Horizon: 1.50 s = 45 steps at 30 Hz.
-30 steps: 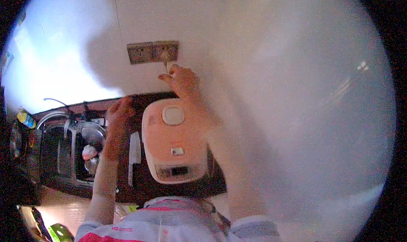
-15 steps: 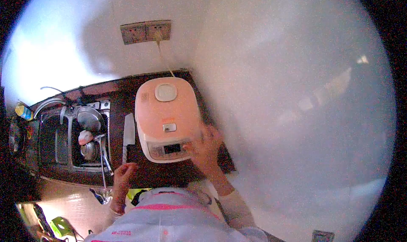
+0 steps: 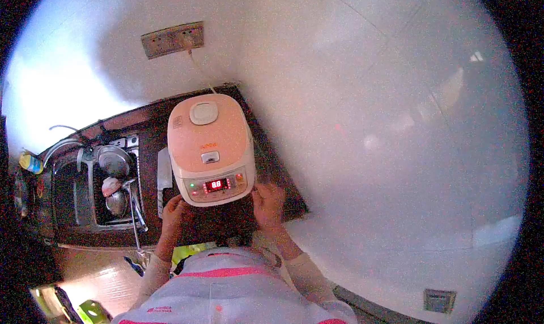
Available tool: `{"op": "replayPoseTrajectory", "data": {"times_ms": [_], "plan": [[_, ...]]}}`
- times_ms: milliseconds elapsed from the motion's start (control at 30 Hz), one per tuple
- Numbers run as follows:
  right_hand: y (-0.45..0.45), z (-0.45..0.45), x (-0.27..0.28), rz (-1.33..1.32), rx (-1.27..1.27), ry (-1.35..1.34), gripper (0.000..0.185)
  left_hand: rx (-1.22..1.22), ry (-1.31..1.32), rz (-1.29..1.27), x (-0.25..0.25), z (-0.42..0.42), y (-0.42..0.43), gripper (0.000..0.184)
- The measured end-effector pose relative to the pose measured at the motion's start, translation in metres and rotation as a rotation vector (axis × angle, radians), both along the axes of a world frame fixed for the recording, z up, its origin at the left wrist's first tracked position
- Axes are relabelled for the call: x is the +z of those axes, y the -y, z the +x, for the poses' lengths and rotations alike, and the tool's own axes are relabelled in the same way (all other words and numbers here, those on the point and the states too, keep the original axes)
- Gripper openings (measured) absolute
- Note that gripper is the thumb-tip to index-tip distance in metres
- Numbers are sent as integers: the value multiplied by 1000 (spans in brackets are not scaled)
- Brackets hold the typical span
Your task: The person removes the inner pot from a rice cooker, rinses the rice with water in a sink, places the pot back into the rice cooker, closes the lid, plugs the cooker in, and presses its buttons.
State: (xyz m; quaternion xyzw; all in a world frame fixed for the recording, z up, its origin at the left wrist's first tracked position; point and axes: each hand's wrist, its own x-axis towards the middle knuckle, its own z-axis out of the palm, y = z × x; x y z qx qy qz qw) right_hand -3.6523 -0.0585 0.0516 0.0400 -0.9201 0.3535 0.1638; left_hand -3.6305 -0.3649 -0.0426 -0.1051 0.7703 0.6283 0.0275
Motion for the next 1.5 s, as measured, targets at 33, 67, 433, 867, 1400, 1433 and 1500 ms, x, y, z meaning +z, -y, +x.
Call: {"op": "replayPoseTrajectory", "data": {"times_ms": [33, 67, 433, 867, 1400, 1433, 1500], "plan": [[4, -1, 18, 29, 10, 18, 28, -20, -7, -24, 2, -3, 1, 30], [8, -1, 30, 94, 4, -36, 29, 39, 91, 184, 31, -6, -8, 30], [27, 15, 57, 401, 78, -232, 46, 104, 338, 410, 62, 5, -21, 29], [33, 16, 33, 345, 135, -187, 50, 119, 381, 372, -10, 47, -9, 29], [41, 9, 27, 374, 80, -130, 48, 1, 432, 343, 50, 29, -18, 30], [41, 8, 26, 382, 81, -128, 48, 3, 433, 345, 50, 28, -18, 30], [41, 6, 27, 400, 101, -120, 48, -2, 434, 347, 53, 28, -17, 30]]}}
